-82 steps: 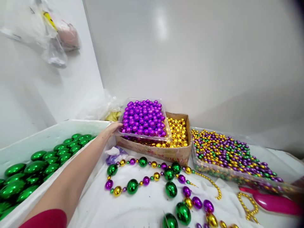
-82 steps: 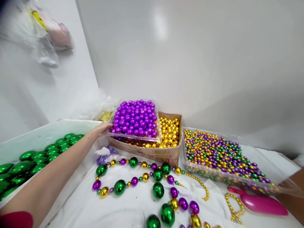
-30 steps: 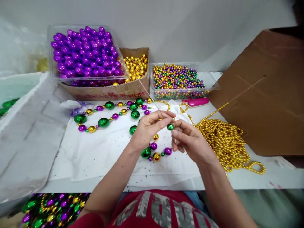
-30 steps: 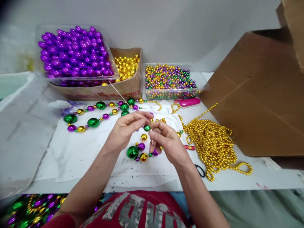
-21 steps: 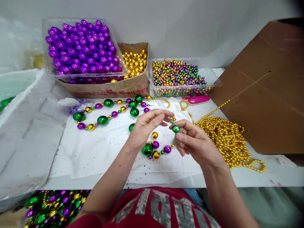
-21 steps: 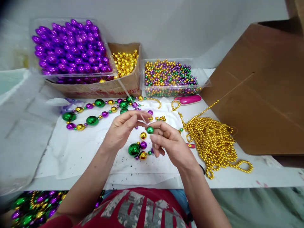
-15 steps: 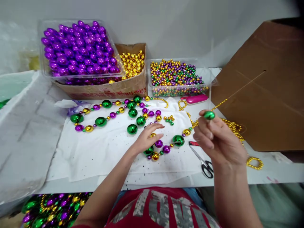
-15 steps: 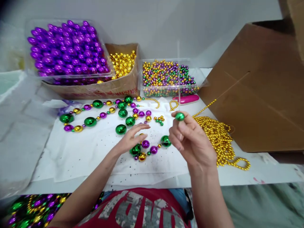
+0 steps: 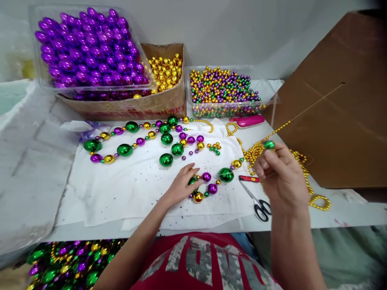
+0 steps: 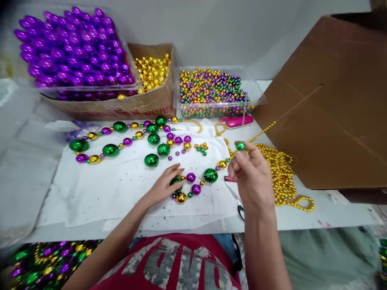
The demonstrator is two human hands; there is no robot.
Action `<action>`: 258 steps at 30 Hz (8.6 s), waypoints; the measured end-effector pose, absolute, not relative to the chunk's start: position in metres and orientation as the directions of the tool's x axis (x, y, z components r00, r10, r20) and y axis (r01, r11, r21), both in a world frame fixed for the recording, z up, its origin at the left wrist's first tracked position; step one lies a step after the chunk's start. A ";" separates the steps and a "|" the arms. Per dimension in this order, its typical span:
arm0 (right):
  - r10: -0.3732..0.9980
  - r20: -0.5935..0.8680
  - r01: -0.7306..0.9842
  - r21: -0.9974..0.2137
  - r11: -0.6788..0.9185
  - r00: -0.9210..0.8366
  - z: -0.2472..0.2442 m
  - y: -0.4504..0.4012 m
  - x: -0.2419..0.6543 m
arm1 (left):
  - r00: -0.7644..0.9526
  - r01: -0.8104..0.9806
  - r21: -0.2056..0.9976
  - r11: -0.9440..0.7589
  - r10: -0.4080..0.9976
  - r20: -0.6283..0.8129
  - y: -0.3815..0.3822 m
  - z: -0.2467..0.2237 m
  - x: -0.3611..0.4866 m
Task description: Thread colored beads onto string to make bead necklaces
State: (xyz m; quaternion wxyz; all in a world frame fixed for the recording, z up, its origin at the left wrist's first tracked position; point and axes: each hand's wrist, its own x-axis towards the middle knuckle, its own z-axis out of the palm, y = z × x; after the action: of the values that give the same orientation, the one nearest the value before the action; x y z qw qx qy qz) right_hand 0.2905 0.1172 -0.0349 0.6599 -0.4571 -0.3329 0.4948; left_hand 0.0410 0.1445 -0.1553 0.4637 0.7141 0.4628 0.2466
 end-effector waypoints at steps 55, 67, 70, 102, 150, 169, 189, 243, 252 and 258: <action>0.881 -0.460 -0.096 -0.877 -0.470 -0.116 -0.122 0.043 0.243 | 0.379 -0.623 0.650 0.435 0.895 -0.236 0.175 -0.146 0.047; 0.888 -0.455 -0.092 -0.883 -0.460 -0.063 -0.157 0.028 0.249 | 0.445 -0.491 0.772 0.403 0.878 -0.175 0.164 -0.129 0.054; 0.895 -0.443 -0.095 -0.890 -0.446 -0.053 -0.159 0.027 0.250 | 0.472 -0.466 0.800 0.379 0.871 -0.137 0.161 -0.126 0.054; 0.967 -0.227 -0.166 -0.964 -0.207 0.115 -0.110 0.119 0.263 | 0.307 -0.175 0.969 0.175 0.945 -0.115 0.208 -0.120 0.081; 0.913 -0.380 -0.080 -0.925 -0.372 0.145 -0.134 0.081 0.264 | 0.140 0.865 0.488 -0.117 0.990 -0.009 0.199 -0.161 0.056; 0.928 -0.359 0.141 -0.919 -0.370 0.095 -0.128 0.064 0.259 | 0.323 -0.609 0.570 0.551 0.829 -0.457 0.194 -0.165 0.050; 0.929 -0.357 0.183 -0.911 -0.369 0.100 -0.129 0.067 0.254 | 0.243 -0.490 0.773 0.402 0.915 -0.321 0.190 -0.169 0.040; 0.920 -0.390 0.040 -0.919 -0.392 0.046 -0.140 0.065 0.226 | 0.167 -0.718 0.560 0.413 0.883 -0.438 0.185 -0.153 0.001; 0.930 -0.353 0.101 -0.926 -0.363 0.106 -0.141 0.062 0.221 | 0.230 -0.690 0.629 0.358 0.932 -0.279 0.172 -0.150 0.015; 0.917 -0.359 0.088 -0.922 -0.378 0.173 -0.150 0.058 0.224 | 0.277 -0.652 0.658 0.377 0.926 -0.256 0.162 -0.139 0.030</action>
State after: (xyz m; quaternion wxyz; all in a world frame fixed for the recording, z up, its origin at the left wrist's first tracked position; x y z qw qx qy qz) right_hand 0.2239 0.0583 -0.1499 0.4027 -0.6513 -0.3860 0.5144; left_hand 0.0295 0.1619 -0.1387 0.7686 0.2192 0.3130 0.5131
